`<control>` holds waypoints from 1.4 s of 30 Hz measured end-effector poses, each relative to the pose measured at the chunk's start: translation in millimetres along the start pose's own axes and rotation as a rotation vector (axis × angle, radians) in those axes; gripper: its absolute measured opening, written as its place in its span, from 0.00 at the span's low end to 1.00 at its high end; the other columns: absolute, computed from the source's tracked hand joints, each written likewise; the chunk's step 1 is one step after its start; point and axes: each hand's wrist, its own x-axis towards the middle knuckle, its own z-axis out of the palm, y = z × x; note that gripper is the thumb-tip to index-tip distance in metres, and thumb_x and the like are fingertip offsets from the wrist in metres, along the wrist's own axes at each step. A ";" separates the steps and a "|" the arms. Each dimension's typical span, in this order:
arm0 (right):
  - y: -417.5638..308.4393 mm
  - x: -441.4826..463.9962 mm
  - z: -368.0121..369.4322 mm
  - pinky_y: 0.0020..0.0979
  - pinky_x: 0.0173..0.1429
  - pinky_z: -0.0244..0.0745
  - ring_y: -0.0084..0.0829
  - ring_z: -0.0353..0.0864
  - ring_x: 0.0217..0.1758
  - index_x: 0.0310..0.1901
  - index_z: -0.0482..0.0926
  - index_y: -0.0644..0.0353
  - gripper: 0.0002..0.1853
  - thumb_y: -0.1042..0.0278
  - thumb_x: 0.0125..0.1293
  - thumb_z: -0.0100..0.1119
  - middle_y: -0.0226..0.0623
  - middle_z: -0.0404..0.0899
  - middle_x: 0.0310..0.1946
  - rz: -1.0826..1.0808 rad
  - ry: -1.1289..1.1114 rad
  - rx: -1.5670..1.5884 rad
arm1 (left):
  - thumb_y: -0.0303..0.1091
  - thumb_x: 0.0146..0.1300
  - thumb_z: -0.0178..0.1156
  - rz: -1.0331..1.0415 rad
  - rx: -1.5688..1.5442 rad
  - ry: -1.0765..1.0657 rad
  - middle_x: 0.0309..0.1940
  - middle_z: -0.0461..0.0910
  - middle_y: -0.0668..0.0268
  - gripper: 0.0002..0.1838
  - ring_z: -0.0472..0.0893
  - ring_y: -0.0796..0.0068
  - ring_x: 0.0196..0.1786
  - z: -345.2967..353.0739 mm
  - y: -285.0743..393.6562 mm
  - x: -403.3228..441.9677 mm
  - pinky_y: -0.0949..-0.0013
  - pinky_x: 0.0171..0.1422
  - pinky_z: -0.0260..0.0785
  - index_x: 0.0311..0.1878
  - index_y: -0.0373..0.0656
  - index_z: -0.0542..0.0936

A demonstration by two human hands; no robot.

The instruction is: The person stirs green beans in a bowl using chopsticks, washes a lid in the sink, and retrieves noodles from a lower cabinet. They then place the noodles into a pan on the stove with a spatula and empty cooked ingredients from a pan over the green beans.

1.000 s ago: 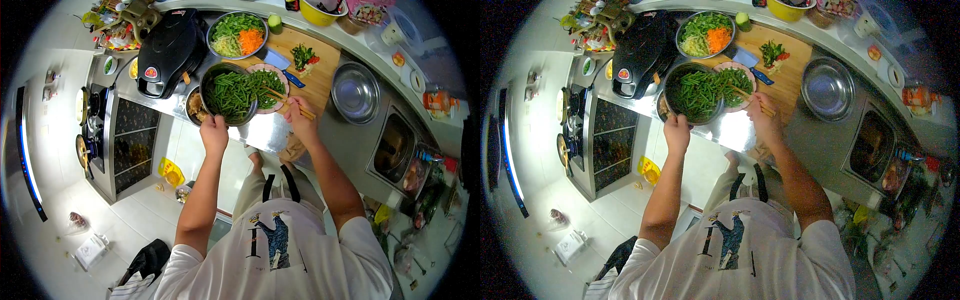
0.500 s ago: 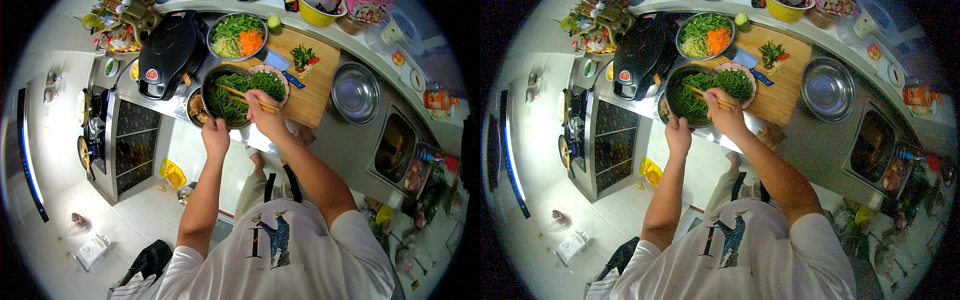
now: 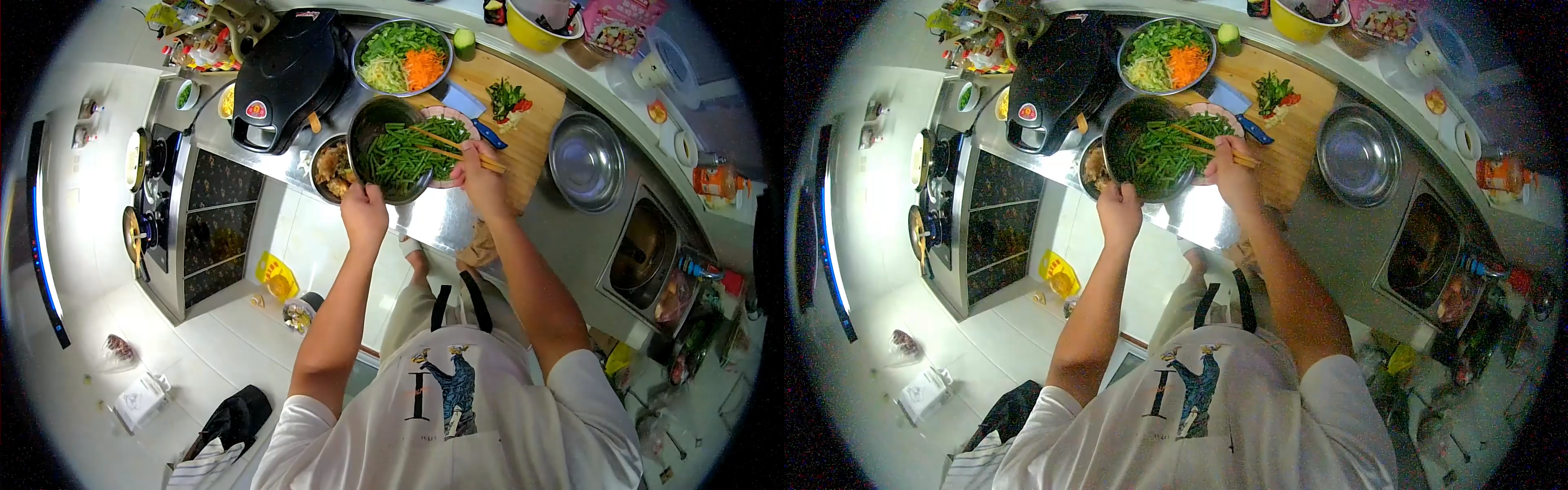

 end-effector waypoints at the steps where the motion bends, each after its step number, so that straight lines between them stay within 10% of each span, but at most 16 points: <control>1: 0.4 1.6 -4.2 0.24 0.26 0.70 0.21 0.72 0.19 0.45 0.73 0.60 0.15 0.55 0.73 0.48 0.32 0.75 0.19 0.001 0.000 -0.001 | 0.33 0.63 0.50 -0.009 0.014 -0.009 0.20 0.75 0.43 0.14 0.74 0.41 0.25 1.4 -2.5 1.3 0.53 0.32 0.67 0.26 0.31 0.72; 4: 0.3 5.5 -16.4 0.28 0.25 0.71 0.24 0.73 0.18 0.46 0.70 0.59 0.15 0.54 0.73 0.45 0.32 0.74 0.17 0.006 -0.020 -0.081 | 0.32 0.65 0.51 0.102 0.088 -0.008 0.16 0.75 0.53 0.12 0.75 0.64 0.19 3.1 -2.0 5.0 0.62 0.25 0.65 0.28 0.33 0.72; 14: 7.4 13.3 -40.0 0.26 0.25 0.68 0.21 0.69 0.19 0.41 0.69 0.58 0.14 0.54 0.73 0.46 0.30 0.71 0.16 0.012 0.012 0.170 | 0.34 0.64 0.51 0.067 0.116 0.005 0.23 0.76 0.43 0.14 0.76 0.40 0.28 -10.1 22.5 13.3 0.52 0.33 0.68 0.28 0.32 0.74; 32: 6.8 -5.2 -38.5 0.23 0.29 0.70 0.19 0.72 0.23 0.44 0.76 0.60 0.10 0.63 0.72 0.50 0.29 0.75 0.22 -0.071 -0.040 -0.203 | 0.32 0.66 0.49 0.058 0.091 -0.004 0.19 0.77 0.56 0.14 0.77 0.69 0.23 -33.4 8.4 12.7 0.67 0.31 0.69 0.31 0.30 0.75; 42: -34.7 -26.8 -38.2 0.21 0.30 0.70 0.16 0.72 0.25 0.43 0.77 0.62 0.10 0.64 0.71 0.52 0.27 0.75 0.22 -0.136 -0.078 -0.126 | 0.32 0.66 0.51 0.019 -0.030 -0.016 0.20 0.78 0.55 0.13 0.77 0.68 0.23 -28.6 11.2 13.7 0.66 0.30 0.69 0.30 0.30 0.74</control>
